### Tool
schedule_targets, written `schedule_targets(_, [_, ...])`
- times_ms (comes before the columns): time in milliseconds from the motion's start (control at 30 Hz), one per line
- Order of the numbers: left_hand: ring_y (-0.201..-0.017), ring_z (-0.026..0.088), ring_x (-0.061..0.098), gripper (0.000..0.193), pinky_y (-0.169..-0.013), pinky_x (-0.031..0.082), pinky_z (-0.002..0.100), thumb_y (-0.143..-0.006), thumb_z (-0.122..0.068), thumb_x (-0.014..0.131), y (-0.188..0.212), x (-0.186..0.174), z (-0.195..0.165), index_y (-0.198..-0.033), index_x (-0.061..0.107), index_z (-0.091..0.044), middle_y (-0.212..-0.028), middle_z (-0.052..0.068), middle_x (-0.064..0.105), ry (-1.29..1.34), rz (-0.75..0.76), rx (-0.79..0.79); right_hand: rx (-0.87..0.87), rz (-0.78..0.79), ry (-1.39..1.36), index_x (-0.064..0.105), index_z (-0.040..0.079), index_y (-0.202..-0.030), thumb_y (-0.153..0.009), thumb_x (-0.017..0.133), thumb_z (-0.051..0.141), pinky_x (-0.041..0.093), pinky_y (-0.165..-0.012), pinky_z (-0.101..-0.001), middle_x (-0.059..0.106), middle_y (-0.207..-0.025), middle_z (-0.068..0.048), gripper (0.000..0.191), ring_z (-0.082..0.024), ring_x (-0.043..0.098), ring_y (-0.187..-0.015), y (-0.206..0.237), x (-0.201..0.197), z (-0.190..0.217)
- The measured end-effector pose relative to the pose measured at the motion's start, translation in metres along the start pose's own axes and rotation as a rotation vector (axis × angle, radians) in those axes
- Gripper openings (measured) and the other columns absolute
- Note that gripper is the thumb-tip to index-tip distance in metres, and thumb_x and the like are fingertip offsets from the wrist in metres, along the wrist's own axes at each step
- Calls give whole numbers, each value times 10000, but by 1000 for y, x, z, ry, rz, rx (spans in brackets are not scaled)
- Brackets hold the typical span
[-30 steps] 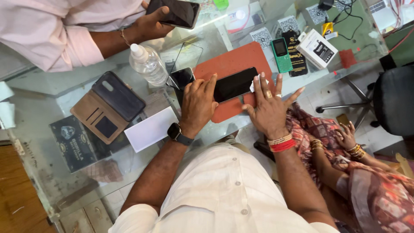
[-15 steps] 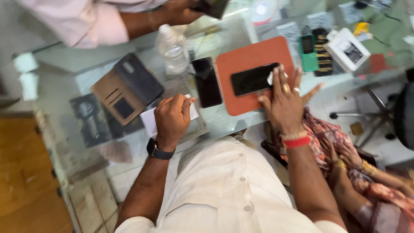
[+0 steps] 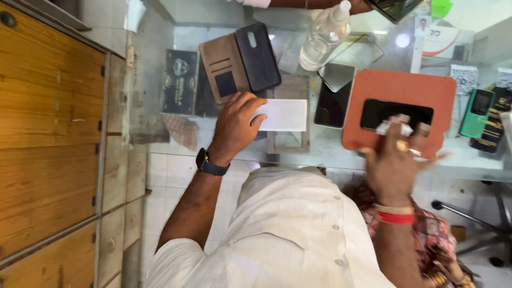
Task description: The person retrieves a cleaning wipe and cleans the screen of a smartphone placed on a counter. They wipe the screen repeatedly with the wipe, then briefly handle a screen protector before continuing to wipe the device.
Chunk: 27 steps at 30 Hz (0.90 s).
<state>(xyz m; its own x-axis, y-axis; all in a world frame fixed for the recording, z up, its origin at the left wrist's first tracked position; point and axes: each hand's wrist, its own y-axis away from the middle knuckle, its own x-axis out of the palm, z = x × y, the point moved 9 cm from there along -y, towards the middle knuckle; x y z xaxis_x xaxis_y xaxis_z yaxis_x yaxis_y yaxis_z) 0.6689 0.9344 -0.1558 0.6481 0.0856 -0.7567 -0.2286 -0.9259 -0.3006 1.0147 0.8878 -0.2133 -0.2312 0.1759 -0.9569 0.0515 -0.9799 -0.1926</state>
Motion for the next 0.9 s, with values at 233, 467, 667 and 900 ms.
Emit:
schedule_targets(233, [-1232,346,552,713,-1016,442,500,-684,-208,891,-8,34,-26,-1322,637,-15,-1325,146,626,-141,218,104,47,8,114,343,51,-1664,-1060,449,652,-107,-1100,-819,429,-1675,-134,859,-449,228,-1595,-22,-22,-32])
schedule_targets(467, [-1198,364,551,862,-1014,449,496,-602,-187,918,-21,45,-28,-1387,601,-27,-1259,148,628,-200,259,5,-147,-38,76,333,100,-1639,-967,456,743,-66,-1118,-815,446,-1659,-88,938,-410,283,-1557,-16,-22,11])
schedule_targets(667, [-1141,375,556,887,-984,467,487,-585,-169,939,-30,51,-31,-1392,592,-40,-1132,145,600,-224,334,-20,3,-21,153,368,62,-1638,-981,366,743,-65,-1109,-836,476,-1606,-50,946,-412,271,-1574,-25,-21,-23])
schedule_targets(900, [-1108,366,560,903,-981,460,495,-559,-201,961,-30,50,-25,-1375,601,-62,-1123,153,596,-262,350,-111,-159,-7,70,434,85,-1597,-1010,249,764,-62,-1112,-835,443,-1650,-63,917,-410,273,-1559,-33,-12,32])
